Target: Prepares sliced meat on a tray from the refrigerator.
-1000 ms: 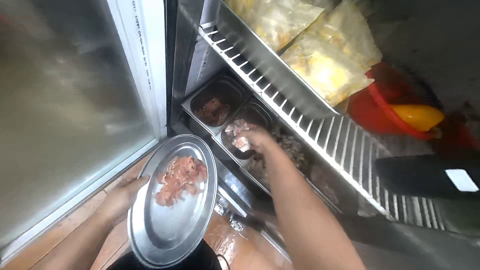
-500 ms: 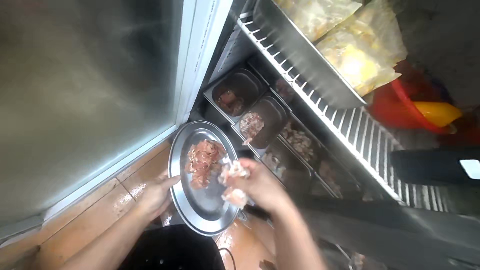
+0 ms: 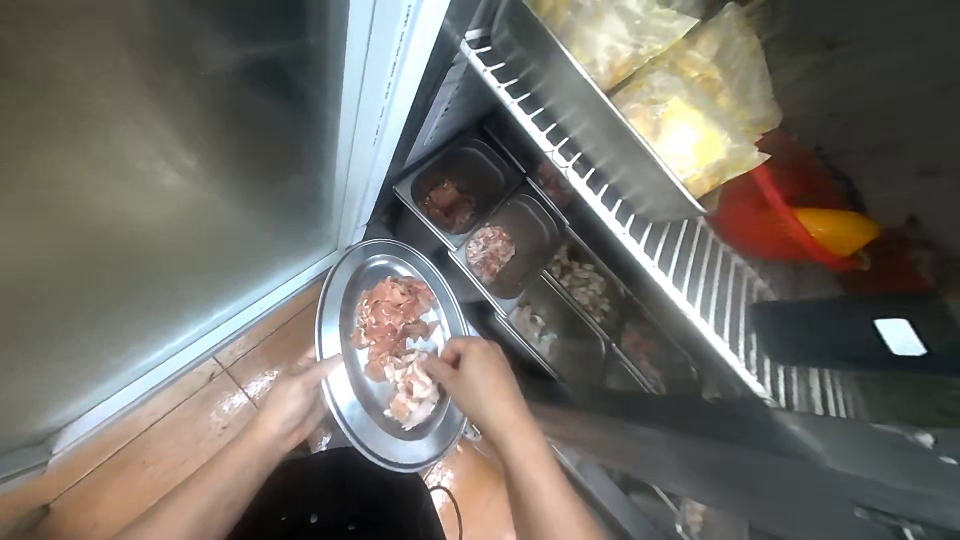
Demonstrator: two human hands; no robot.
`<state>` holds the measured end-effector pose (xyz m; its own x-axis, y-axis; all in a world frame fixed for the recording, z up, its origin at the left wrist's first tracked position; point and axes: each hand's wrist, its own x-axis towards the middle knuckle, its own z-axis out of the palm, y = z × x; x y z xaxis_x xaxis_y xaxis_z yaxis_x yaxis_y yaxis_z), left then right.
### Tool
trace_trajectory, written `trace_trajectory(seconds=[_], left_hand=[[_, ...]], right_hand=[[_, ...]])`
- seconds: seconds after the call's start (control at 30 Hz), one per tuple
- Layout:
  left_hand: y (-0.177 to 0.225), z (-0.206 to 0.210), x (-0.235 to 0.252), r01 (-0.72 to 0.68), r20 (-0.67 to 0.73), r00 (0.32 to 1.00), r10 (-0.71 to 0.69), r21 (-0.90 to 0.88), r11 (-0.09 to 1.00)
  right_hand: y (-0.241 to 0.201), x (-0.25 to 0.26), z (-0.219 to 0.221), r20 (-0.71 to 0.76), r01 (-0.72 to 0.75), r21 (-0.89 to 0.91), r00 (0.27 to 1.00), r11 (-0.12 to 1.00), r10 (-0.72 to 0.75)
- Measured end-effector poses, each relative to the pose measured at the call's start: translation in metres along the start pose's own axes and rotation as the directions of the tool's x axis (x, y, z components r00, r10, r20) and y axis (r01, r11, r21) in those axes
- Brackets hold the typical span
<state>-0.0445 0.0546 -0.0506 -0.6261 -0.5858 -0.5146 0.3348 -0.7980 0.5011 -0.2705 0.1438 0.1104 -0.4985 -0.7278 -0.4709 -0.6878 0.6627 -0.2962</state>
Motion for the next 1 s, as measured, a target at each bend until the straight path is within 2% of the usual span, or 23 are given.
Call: trace_trajectory(seconds=[0.07, 0.17, 0.23, 0.33, 0.43, 0.5, 0.57, 0.67, 0.73, 0.8, 0.87, 0.93, 1.0], left_hand=[[-0.001, 0.002, 0.0, 0.0, -0.007, 1.0, 0.0, -0.012, 1.0], [-0.004, 0.002, 0.003, -0.01, 0.007, 1.0, 0.01, -0.023, 1.0], [-0.005, 0.001, 0.006, -0.024, 0.019, 1.0, 0.024, -0.012, 1.0], [-0.01, 0.0, 0.008, -0.044, 0.01, 0.999, 0.044, -0.016, 0.999], [-0.012, 0.004, 0.007, -0.049, -0.039, 0.998, 0.049, -0.008, 0.999], [-0.015, 0.008, 0.005, -0.055, -0.069, 0.996, 0.055, 0.005, 0.998], [-0.016, 0.012, 0.005, -0.05, -0.078, 0.996, 0.05, 0.002, 0.999], [-0.017, 0.018, 0.001, -0.058, -0.075, 0.996, 0.058, -0.002, 0.998], [-0.019, 0.02, 0.001, -0.071, -0.079, 0.994, 0.07, -0.018, 0.997], [-0.019, 0.022, 0.002, -0.077, -0.074, 0.995, 0.074, -0.039, 0.996], [-0.02, 0.023, 0.002, -0.074, -0.073, 0.995, 0.07, -0.045, 0.996], [-0.019, 0.026, 0.003, -0.062, -0.086, 0.995, 0.058, -0.05, 0.997], [-0.018, 0.029, 0.004, -0.04, -0.087, 0.996, 0.036, -0.047, 0.998]], right_hand=[[0.002, 0.001, -0.003, -0.009, -0.016, 0.017, 1.0, 1.0, 0.016], [0.009, 0.008, 0.004, 0.157, 0.036, 0.072, 0.987, 0.997, -0.047], [0.011, 0.013, -0.006, 0.167, 0.059, 0.058, 0.984, 0.997, -0.068], [0.011, 0.03, -0.057, -0.063, 0.026, 0.094, 0.998, 0.995, -0.02], [0.026, 0.093, -0.096, -0.266, -0.069, 0.132, 0.959, 0.989, 0.103], [0.042, 0.15, -0.1, -0.202, -0.134, 0.119, 0.967, 0.984, 0.156], [0.051, 0.199, -0.09, -0.072, -0.16, 0.048, 0.984, 0.986, 0.164], [0.058, 0.237, -0.055, 0.098, -0.133, -0.091, 0.985, 0.987, 0.142], [0.055, 0.241, -0.037, 0.146, -0.141, -0.157, 0.976, 0.977, 0.164], [0.049, 0.238, -0.041, 0.228, -0.095, -0.239, 0.962, 0.966, 0.151], [0.05, 0.232, -0.052, 0.273, -0.067, -0.241, 0.953, 0.968, 0.134], [0.055, 0.222, -0.065, 0.219, -0.106, -0.152, 0.966, 0.983, 0.138], [0.063, 0.207, -0.076, 0.127, -0.141, 0.022, 0.982, 0.99, 0.137]])
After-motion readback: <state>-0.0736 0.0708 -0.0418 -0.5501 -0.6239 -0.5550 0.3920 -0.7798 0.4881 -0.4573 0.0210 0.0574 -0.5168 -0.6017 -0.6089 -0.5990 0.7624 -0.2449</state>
